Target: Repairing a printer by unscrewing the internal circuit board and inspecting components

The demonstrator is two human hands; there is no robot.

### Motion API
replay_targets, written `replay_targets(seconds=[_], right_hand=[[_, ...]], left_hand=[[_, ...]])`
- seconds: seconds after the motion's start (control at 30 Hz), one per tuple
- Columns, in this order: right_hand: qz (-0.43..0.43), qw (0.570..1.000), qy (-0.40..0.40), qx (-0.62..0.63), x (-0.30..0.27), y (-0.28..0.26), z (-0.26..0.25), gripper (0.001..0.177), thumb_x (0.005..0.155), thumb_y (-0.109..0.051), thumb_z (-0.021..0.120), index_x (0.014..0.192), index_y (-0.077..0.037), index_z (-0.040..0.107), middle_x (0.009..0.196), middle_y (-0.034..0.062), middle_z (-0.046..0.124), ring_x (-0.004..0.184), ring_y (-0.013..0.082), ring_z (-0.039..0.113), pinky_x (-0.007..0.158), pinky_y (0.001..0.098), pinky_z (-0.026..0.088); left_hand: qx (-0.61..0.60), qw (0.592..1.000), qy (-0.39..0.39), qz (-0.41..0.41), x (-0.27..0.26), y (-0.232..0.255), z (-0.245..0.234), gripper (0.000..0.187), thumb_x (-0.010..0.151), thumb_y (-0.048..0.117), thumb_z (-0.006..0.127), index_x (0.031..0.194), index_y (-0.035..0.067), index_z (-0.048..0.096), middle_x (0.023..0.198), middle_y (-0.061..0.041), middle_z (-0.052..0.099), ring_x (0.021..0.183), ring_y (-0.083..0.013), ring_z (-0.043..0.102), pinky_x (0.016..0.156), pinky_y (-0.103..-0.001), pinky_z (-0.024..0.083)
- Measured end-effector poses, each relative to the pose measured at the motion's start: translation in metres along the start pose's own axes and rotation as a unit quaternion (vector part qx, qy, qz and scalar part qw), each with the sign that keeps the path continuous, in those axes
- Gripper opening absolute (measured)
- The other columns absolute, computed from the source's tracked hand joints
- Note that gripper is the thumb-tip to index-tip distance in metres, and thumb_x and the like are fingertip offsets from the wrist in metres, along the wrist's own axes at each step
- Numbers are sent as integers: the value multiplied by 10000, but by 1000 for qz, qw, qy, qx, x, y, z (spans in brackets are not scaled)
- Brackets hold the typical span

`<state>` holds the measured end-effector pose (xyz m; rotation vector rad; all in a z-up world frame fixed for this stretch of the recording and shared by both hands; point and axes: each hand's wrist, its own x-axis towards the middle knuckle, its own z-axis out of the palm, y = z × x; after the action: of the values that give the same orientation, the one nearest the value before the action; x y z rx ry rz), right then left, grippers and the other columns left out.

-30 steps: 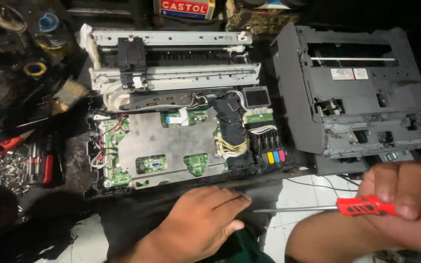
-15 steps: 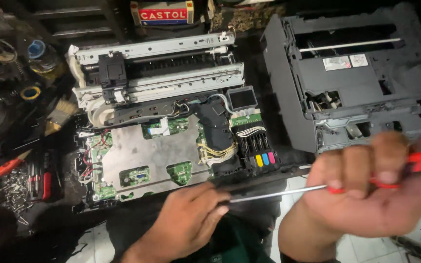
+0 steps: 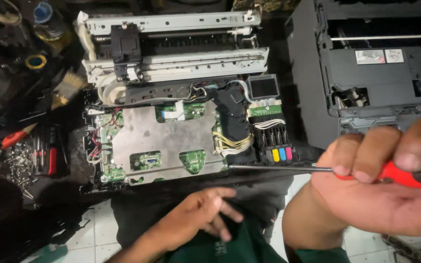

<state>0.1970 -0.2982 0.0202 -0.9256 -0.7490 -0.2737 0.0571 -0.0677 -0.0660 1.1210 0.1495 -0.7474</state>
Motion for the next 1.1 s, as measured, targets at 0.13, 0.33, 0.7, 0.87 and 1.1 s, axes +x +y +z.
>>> replay_targets(seconds=[0.13, 0.33, 0.7, 0.87, 1.1], right_hand=[[45, 997, -22, -55, 19, -1, 37, 377, 1119, -499, 563, 1025, -167, 412, 1016, -116, 433, 592, 62, 316, 589, 213, 422], [83, 991, -7, -108, 28, 0, 62, 491, 1066, -581, 563, 931, -154, 362, 946, -106, 373, 520, 95, 266, 502, 262, 374], [90, 990, -29, -105, 18, 10, 54, 386, 1162, -632, 520, 1436, -360, 505, 951, 14, 301, 505, 176, 202, 410, 384, 295], [143, 985, -69, -63, 34, 7, 73, 540, 1037, -668, 600, 1013, -149, 453, 890, -61, 423, 492, 135, 282, 496, 331, 256], [3, 978, -198, -58, 40, 15, 79, 353, 1174, -505, 447, 1382, -224, 497, 1047, 37, 462, 480, 157, 512, 484, 310, 616]], left_hand=[[-227, 971, 74, 22, 14, 2, 4, 727, 949, 536, 405, 1364, -40, 561, 1166, -262, 768, 813, -304, 770, 722, -352, 585], [-263, 951, 151, 61, 25, 8, 5, 703, 984, 496, 366, 1217, -84, 687, 1399, -243, 714, 1075, -330, 768, 802, -321, 577], [-283, 943, 157, 75, 25, 8, 1, 712, 970, 416, 437, 1370, -159, 561, 1336, -378, 673, 1290, -401, 676, 1064, -425, 544], [-284, 942, 165, 72, 28, 5, 1, 655, 974, 405, 435, 1294, -132, 631, 1296, -365, 707, 1261, -380, 701, 1034, -400, 548], [-287, 938, 180, 72, 29, 6, 2, 655, 968, 398, 447, 1276, -146, 644, 1299, -355, 713, 1250, -396, 708, 1029, -409, 554]])
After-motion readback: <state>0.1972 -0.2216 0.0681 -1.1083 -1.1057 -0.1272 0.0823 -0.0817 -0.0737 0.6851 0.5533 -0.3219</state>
